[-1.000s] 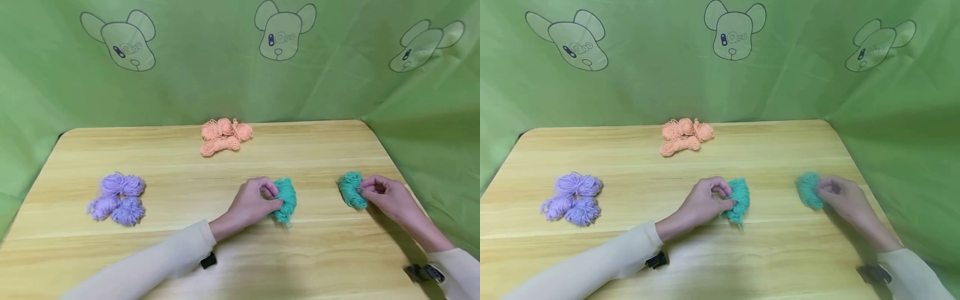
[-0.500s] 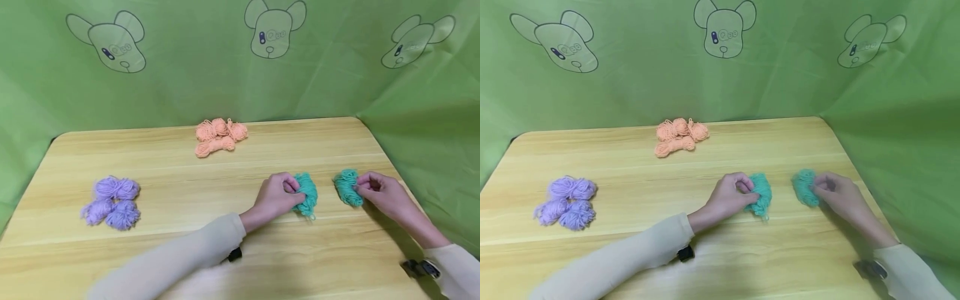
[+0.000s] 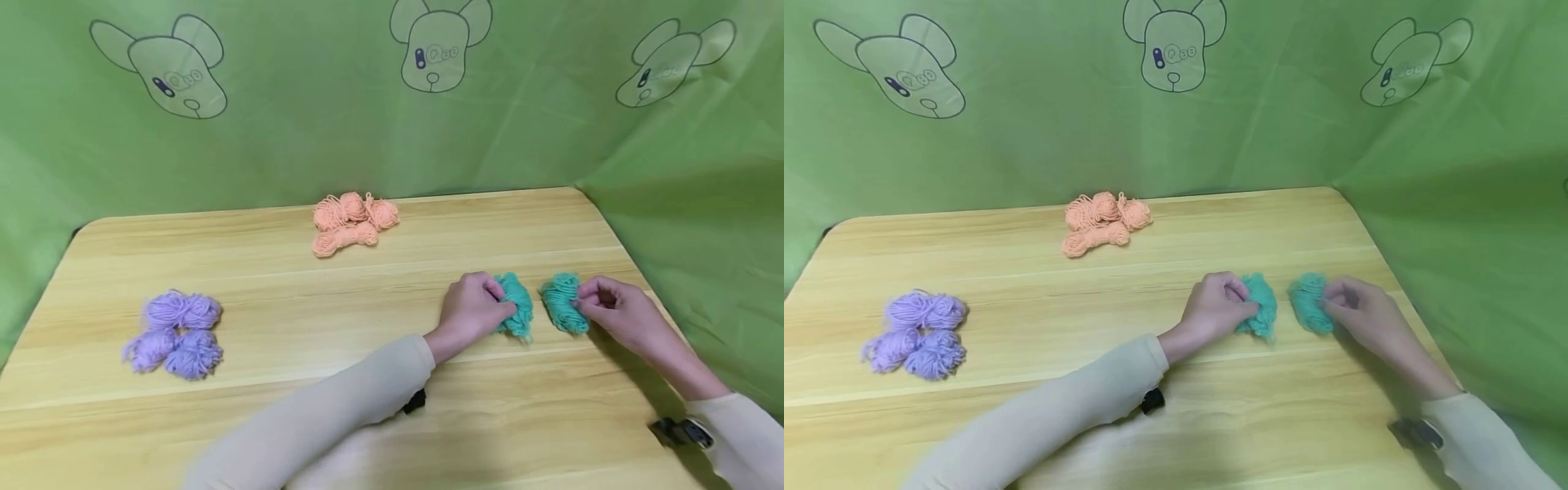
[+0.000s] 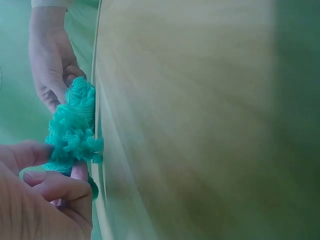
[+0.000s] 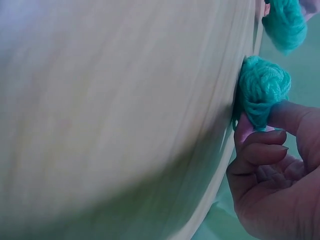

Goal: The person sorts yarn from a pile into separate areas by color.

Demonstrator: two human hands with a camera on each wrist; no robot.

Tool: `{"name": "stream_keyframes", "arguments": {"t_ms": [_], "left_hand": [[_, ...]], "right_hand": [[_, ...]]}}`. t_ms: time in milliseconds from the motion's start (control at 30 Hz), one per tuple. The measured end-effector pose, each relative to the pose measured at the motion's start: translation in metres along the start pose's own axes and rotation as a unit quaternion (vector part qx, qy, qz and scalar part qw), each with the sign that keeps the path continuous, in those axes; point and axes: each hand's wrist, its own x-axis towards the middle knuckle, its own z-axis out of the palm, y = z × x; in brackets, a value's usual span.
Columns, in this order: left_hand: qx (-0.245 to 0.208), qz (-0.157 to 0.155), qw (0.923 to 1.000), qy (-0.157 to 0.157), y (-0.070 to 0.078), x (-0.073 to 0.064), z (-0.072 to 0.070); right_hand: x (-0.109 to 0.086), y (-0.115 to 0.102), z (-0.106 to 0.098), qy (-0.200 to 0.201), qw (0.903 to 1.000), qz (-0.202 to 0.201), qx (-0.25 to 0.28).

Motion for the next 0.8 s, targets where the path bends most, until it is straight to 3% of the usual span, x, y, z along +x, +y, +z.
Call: {"name": "stream_keyframes", "arguments": {"t_ms": [300, 567, 733, 800], "left_hand": [[0.064, -0.022, 0.9976, 0.014, -0.011, 0.029, 0.038], [0.081, -0.055, 0.9952, -0.004, 0.006, 0.021, 0.041], [0.101, -0.053, 0.9933, -0.018, 0.012, 0.024, 0.052], [0.11, -0.045, 0.9927, -0.017, 0.008, 0.028, 0.058]], "right_hand": [[0.001, 0.003, -0.003, -0.003, 0.9999, -0.007, 0.008], [0.001, 0.009, -0.001, -0.028, 0.9995, -0.006, 0.012], [-0.005, 0.009, -0.003, -0.039, 0.9992, 0.002, 0.01], [-0.006, 0.01, -0.005, -0.039, 0.9992, 0.003, 0.009]]}}
